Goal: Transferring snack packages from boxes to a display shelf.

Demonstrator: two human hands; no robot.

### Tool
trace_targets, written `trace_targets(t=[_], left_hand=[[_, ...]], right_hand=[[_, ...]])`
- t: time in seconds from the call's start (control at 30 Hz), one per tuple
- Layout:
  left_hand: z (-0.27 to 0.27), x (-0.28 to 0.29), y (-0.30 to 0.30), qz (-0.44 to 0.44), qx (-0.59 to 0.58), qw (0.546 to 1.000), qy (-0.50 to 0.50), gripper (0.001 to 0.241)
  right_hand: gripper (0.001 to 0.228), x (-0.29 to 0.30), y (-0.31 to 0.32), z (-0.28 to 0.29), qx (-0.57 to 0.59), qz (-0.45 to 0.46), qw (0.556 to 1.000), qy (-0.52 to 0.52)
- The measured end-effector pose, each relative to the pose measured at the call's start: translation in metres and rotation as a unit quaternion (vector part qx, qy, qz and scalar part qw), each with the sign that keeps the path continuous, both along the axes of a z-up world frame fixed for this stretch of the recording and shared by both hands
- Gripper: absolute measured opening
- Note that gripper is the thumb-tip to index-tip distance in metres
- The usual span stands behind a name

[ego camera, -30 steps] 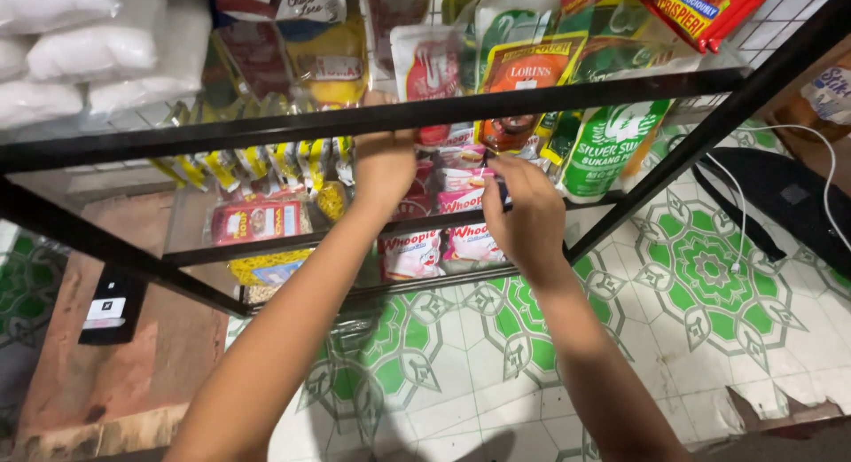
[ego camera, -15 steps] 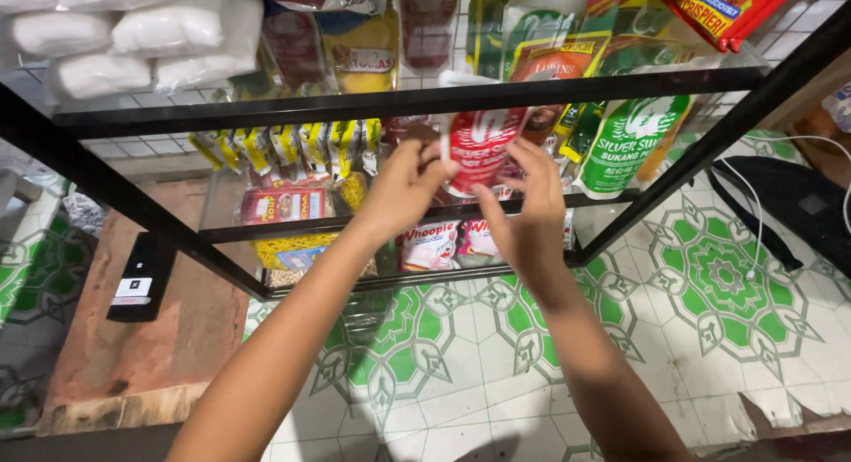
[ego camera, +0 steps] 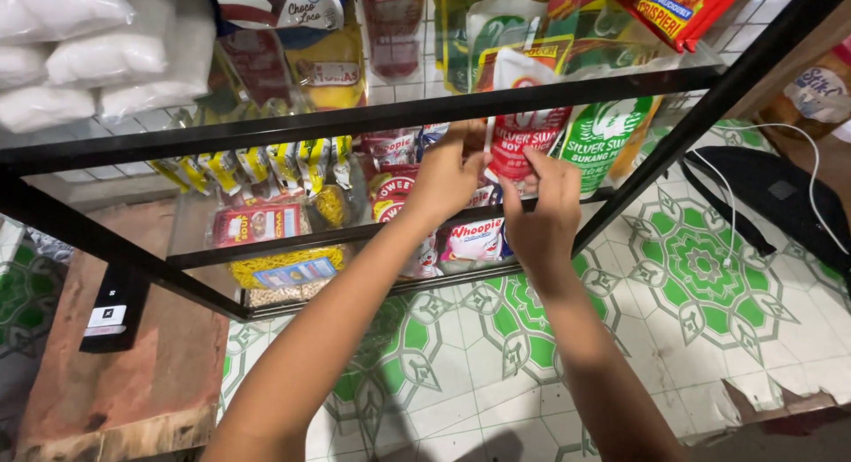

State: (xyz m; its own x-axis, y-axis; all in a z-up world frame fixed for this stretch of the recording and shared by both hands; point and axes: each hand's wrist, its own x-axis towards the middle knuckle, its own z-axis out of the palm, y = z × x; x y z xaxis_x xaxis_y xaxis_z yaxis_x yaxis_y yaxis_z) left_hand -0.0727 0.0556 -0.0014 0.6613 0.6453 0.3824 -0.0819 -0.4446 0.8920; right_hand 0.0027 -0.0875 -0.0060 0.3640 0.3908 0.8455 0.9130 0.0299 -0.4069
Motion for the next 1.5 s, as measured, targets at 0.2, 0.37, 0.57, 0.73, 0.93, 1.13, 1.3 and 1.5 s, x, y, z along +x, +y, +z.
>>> trace_targets(t=[0.2,0.37,0.57,0.73,0.93,1.13,1.3,1.5], left_hand=[[-0.012,0.005,0.011,0.043,0.041,0.998,-0.038,0.016],[-0.001,-0.012,0.015,0.071,0.093,0.990,-0.076,0.021],[-0.024,0.001,0.071,0.252,0.240,0.937,0.030,0.015],[-0.041,0.044,0.140,0.414,0.285,0.864,-0.037,0.038],[-0.041,0.065,0.173,0.387,0.271,0.879,-0.064,0.037],[-0.079,0.101,0.224,0.354,0.252,0.897,-0.085,0.036],[-0.085,0.074,0.212,0.330,0.235,0.908,-0.101,0.035],[-0.082,0.072,0.214,0.303,0.214,0.921,-0.122,0.034]], right_hand=[[0.040,-0.006,0.006,0.009,-0.027,0.009,0.999,0.021],[0.033,-0.006,0.006,0.000,0.001,-0.008,0.999,-0.032],[0.026,-0.022,0.014,-0.008,0.032,0.094,0.993,-0.066],[0.023,-0.018,0.023,-0.014,0.025,0.051,0.996,-0.065],[0.022,-0.015,0.026,-0.010,0.010,0.034,0.998,-0.056],[0.021,-0.012,0.031,-0.013,0.018,0.039,0.998,-0.046],[0.021,-0.013,0.032,-0.013,0.020,0.036,0.998,-0.045],[0.020,-0.013,0.032,-0.017,0.026,0.036,0.998,-0.047]])
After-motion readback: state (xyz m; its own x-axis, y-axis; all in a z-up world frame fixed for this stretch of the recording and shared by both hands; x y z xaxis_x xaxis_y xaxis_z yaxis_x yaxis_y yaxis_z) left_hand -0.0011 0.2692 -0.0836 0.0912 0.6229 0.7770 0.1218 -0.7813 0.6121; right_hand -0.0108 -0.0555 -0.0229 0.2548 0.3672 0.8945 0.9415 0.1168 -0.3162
